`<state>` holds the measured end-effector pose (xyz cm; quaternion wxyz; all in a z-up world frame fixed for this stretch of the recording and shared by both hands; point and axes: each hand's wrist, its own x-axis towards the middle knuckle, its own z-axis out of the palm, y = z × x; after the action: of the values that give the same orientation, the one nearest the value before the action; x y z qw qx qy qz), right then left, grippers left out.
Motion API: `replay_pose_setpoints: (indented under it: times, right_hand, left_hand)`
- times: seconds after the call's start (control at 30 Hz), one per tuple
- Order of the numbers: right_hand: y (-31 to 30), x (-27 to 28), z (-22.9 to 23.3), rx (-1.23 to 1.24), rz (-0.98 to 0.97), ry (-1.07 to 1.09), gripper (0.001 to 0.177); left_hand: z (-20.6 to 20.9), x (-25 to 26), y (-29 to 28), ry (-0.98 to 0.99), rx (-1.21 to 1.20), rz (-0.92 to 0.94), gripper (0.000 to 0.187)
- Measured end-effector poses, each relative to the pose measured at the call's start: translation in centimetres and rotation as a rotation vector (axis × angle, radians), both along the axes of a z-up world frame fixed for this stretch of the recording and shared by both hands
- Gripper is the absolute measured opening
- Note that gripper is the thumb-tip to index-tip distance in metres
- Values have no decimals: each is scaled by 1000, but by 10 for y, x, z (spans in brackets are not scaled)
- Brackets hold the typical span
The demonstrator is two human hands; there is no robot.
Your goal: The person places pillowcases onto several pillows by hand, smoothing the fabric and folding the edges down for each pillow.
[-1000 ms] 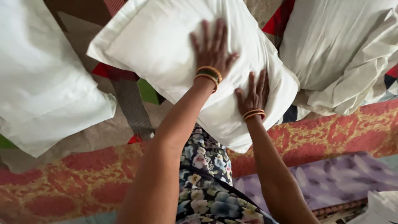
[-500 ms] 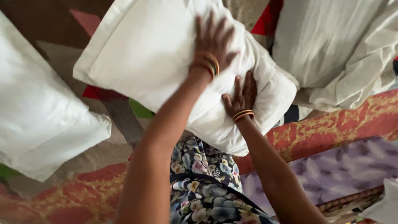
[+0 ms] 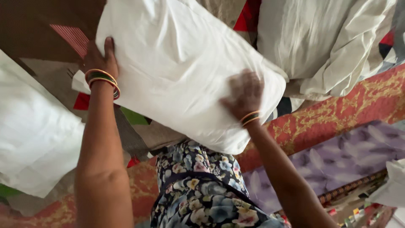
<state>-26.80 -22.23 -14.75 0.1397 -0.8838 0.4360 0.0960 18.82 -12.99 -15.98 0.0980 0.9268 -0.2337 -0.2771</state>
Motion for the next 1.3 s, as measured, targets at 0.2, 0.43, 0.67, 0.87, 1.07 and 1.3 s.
replay_pose_setpoints:
  times: [0.2, 0.43, 0.67, 0.87, 1.07, 1.3]
  right_hand:
    - [-1, -53, -26, -72, -607, -227, 99]
    - [-38, 1, 8, -179, -264, -340, 90]
    - [-136, 85, 61, -255, -11, -566, 83]
    - [-22, 129, 21, -8, -27, -366, 118]
    - [32, 145, -2, 114, 468, -27, 80]
    - [-103, 96, -4, -42, 128, -14, 83]
  left_hand:
    - [-3, -35, 60, -185, -195, 32, 67]
    - [20, -80, 193, -87, -101, 510, 71]
    - [33, -93, 233, -195, -235, 479, 85]
    - [1, -98, 129, -457, -375, 120, 75]
    - [12, -110, 52, -214, -42, 44, 73]
    - [4, -119, 42, -226, -66, 58, 76]
